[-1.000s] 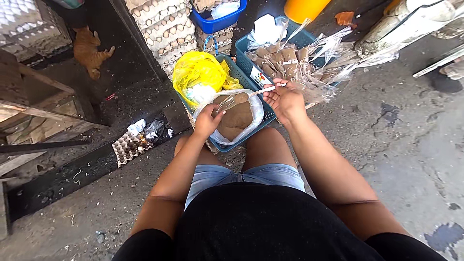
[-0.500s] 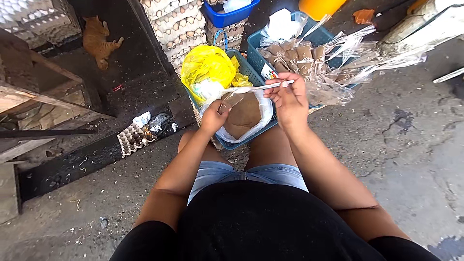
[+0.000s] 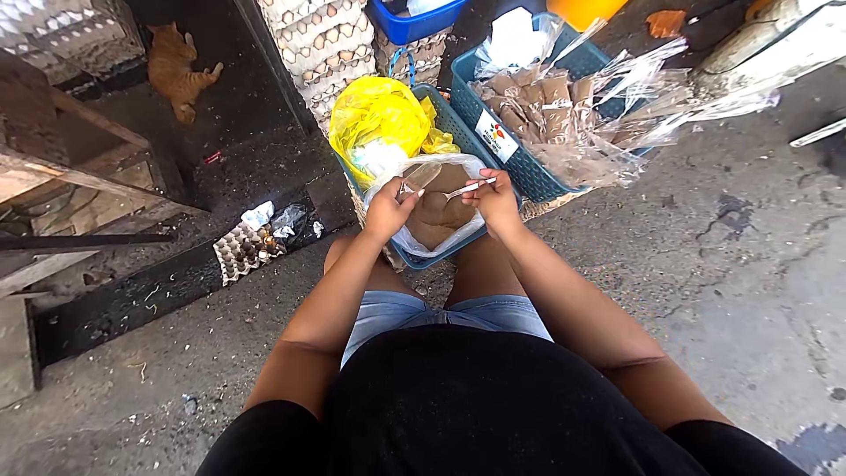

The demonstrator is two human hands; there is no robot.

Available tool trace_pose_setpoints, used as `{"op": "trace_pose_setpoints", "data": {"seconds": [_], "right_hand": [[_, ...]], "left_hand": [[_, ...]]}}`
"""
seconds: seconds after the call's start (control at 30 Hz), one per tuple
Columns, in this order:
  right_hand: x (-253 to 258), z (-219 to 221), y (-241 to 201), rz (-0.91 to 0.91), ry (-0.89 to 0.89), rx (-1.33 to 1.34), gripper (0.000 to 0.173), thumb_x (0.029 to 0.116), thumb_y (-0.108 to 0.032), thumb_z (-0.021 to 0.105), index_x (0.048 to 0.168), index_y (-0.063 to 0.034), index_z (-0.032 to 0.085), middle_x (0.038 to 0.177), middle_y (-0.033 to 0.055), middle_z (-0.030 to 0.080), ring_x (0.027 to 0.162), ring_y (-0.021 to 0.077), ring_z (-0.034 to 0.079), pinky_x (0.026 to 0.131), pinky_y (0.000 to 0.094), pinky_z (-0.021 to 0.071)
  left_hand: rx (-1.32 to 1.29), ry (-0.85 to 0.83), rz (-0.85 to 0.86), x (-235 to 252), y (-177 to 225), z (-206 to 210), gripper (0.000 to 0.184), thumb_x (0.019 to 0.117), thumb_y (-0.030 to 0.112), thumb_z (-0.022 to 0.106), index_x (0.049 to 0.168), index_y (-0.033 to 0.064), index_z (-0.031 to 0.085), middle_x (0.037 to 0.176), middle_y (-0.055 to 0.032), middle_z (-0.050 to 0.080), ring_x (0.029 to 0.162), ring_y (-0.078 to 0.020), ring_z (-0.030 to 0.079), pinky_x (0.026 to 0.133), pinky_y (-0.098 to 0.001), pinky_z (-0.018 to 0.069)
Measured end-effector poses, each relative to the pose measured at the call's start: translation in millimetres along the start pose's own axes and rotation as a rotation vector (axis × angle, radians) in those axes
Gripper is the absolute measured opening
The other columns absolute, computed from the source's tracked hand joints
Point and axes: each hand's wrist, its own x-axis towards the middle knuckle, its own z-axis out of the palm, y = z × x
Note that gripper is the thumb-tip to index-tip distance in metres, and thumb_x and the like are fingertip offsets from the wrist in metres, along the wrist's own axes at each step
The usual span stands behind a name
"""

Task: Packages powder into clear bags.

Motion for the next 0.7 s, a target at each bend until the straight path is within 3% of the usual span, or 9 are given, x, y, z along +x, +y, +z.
{"op": "trace_pose_setpoints", "data": {"seconds": [0.23, 0.33, 0.57, 0.7], "right_hand": [[-7.1, -39.1, -56.4, -0.001, 0.078, 0.359, 0.023, 0.1094, -0.004, 0.036, 0.131, -0.0047, 0.041, 0.1, 0.0056, 0.065, 0.073, 0.0112, 0.069, 0.071, 0.0278, 0.0607], [-12.6, -47.4, -75.9, -0.04, 0.077, 0.424, 0.019, 0.1095, -0.003, 0.035, 0.127, -0.007, 0.043, 0.098, 0.0042, 0.066, 0.072, 0.0114, 0.069, 0.07, 0.0276, 0.0611], [-10.9, -37.2, -82.6, -0.029, -0.029, 0.314, 0.022, 0.11, -0.004, 0.036, 0.13, -0.0064, 0.044, 0.098, 0.0047, 0.066, 0.072, 0.0107, 0.068, 0.07, 0.0272, 0.0605], [-10.9, -24.6, -74.7, 0.013, -0.078, 0.267, 0.023, 0.1103, -0.005, 0.036, 0.131, -0.0061, 0.044, 0.1, 0.0058, 0.066, 0.072, 0.0104, 0.068, 0.071, 0.0264, 0.0599]], "left_hand": [[0.061, -0.014, 0.02, 3.1, 0.8, 1.7, 0.036, 0.0992, 0.031, 0.069, 0.115, -0.0019, 0.067, 0.105, -0.0196, 0.07, 0.096, -0.0318, 0.07, 0.09, -0.054, 0.054], [0.081, -0.025, 0.013, 3.1, 1.2, 1.9, 0.037, 0.0992, 0.032, 0.069, 0.116, -0.0016, 0.067, 0.107, -0.0198, 0.071, 0.099, -0.0325, 0.07, 0.092, -0.0548, 0.0537], [0.143, -0.055, 0.02, 2.2, 0.7, 2.7, 0.041, 0.0988, 0.035, 0.069, 0.119, -0.0006, 0.067, 0.111, -0.0199, 0.071, 0.105, -0.0335, 0.069, 0.095, -0.0558, 0.0531], [0.185, -0.071, 0.037, 1.6, 1.3, 3.5, 0.042, 0.0974, 0.036, 0.071, 0.118, -0.0003, 0.067, 0.11, -0.0193, 0.07, 0.101, -0.0334, 0.07, 0.092, -0.0555, 0.0541]]}}
